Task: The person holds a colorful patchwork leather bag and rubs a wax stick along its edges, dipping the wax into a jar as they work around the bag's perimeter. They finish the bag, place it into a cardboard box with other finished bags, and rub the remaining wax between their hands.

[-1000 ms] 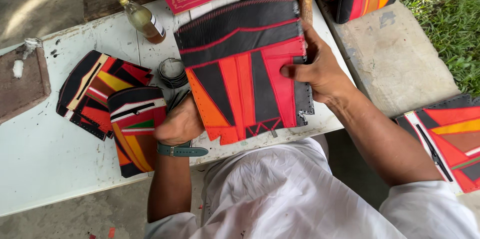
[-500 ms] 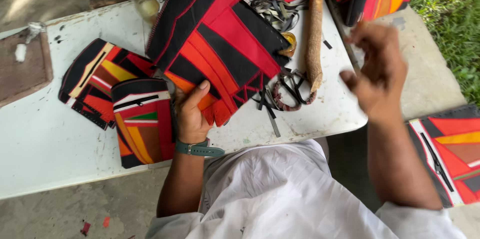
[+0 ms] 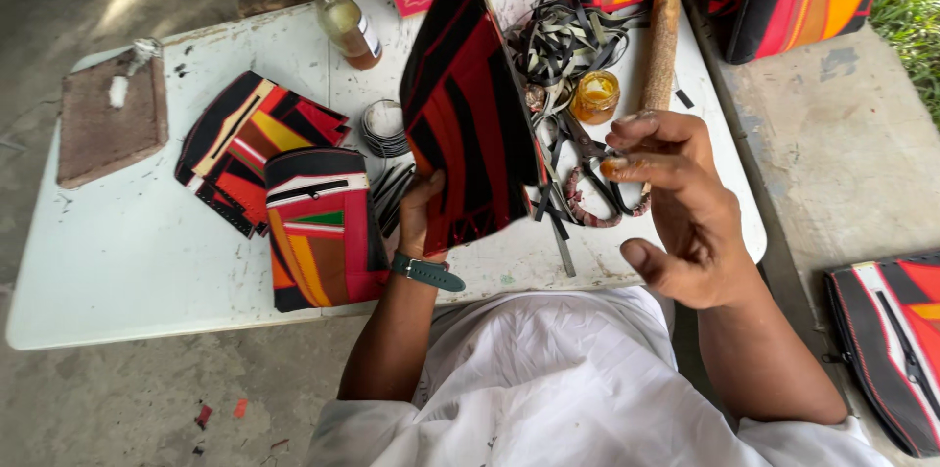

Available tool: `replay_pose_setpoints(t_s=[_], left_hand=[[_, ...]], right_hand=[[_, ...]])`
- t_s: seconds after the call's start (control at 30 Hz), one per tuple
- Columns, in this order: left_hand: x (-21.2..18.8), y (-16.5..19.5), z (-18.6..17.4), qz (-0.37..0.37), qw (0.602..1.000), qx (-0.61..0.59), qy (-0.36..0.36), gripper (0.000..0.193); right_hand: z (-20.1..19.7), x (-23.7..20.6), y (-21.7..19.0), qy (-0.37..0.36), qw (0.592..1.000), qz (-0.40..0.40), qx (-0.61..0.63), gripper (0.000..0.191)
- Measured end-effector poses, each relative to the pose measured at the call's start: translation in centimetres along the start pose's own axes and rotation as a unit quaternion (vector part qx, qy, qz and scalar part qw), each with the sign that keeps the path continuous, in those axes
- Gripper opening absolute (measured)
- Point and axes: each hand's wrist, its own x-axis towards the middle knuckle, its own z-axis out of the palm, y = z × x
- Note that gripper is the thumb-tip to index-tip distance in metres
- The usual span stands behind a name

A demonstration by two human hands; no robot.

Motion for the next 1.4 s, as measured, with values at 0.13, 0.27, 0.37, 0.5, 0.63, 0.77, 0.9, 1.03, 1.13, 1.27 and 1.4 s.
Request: replay_pose_setpoints(t_s=[0.13,0.27,0.37,0.5,0.63,0.77,0.9,1.03,1.13,1.27,1.4], left_hand=[[-0.1,0.1,-1.9,0.0,1.0,0.008,-0.011,0.047],[-1.3,1.0,-3.3,0.005,0.999,-0.05,0.002,0.051],[-0.7,1.6,-4.0,0.086,0.991,0.03,0.1,0.063],[0.8,2.2,-3.9,0.117,0.988,0.094,-0.027,0.073],[1.8,2.5,-2.8,0.058,0.995,0.062,-0.046,0.076],[2.8,2.1,-2.6,0.04,0.996,0.007,-0.076,0.07],[3.9,1.4,-4.8,0.031,0.995,0.025,-0.086,0.066],[5.1,-0.1,-7.0,0.034,0.994,0.078,-0.066,0.065],[5.3,-1.2,-6.7,0.011,0.992,0.107,-0.068,0.064],[3.7,-2.3,-4.0,-0.027,0.987,0.076,-0.137,0.074],[2.1,-2.7,-1.6,-0.085,0.981,0.046,-0.168,0.077]], right_hand=[[-1.7,0.5,0.2,-0.008,0.966,0.013,-0.258,0.048],[-6.3,3.0,5.0,-0.05,0.84,0.079,-0.535,0.053],[-8.0,4.4,11.4,-0.133,0.795,0.154,-0.571,0.056],[-8.1,5.8,18.4,-0.217,0.761,0.217,-0.572,0.06],[-6.6,8.2,21.4,-0.289,0.704,0.307,-0.572,0.046],[-7.4,8.7,20.7,-0.282,0.719,0.317,-0.55,0.045],[-9.3,6.1,16.7,-0.188,0.788,0.233,-0.538,0.054],[-8.9,4.2,10.7,-0.12,0.909,0.162,-0.365,0.044],[-7.0,2.6,5.7,-0.06,0.986,0.081,-0.132,0.055],[-5.6,2.5,1.6,-0.059,0.988,0.011,-0.139,0.067],[-4.8,4.6,0.4,-0.07,0.974,-0.035,-0.213,0.067]])
